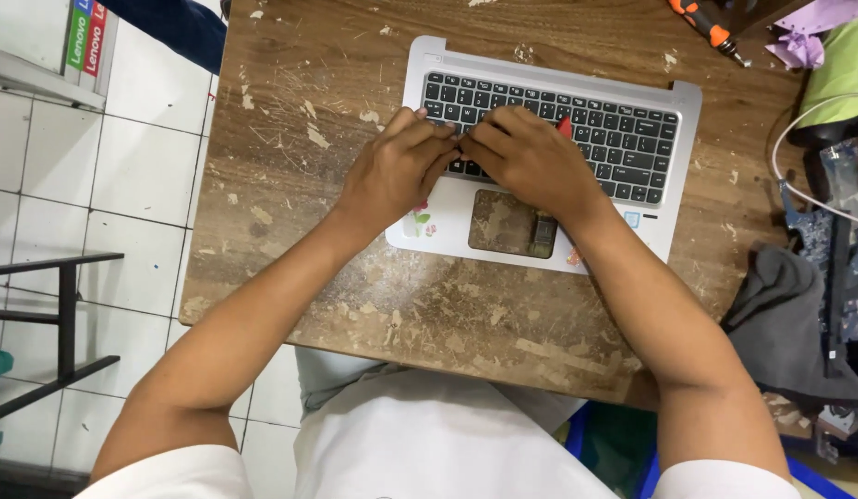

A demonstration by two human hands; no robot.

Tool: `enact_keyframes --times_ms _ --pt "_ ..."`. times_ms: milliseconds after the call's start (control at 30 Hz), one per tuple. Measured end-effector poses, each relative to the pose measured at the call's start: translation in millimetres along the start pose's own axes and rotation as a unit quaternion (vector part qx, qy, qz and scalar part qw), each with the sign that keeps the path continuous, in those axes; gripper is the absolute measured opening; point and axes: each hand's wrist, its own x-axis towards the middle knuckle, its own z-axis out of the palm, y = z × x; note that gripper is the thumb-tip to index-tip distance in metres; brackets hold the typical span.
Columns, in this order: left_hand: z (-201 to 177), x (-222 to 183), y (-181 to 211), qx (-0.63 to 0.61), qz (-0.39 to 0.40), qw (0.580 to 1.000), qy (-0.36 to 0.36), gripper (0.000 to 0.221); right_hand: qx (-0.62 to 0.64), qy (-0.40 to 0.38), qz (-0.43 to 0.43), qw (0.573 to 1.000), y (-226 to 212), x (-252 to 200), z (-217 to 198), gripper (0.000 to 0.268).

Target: Cleaning a laptop keyboard and palm rest area using a brush and fingers to remove debris and residue.

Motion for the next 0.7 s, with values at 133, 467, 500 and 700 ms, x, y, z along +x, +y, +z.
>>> enact_keyframes --times_ms 133,467,500,700 --pt "-14.2 6.9 8.7 0.018 0.023 1.0 -0.008 0.007 0.009 0.008 -0.012 1.0 -0.4 4.7 -7.3 0.008" --pt "-10.7 8.9 6.9 0.112 0.09 0.99 0.005 0.008 0.073 0.012 0.019 0.997 6.3 4.5 -5.6 0.009" --pt "-8.7 7.8 4.1 0.101 0.087 0.991 0.0 0.01 0.104 0.03 0.027 0.994 8.0 4.8 -2.9 0.012" --pt "-16.9 9.3 16.1 0.136 0.052 0.986 -0.082 0.021 0.087 -0.009 0.03 0.996 0.9 9.6 -17.5 0.018"
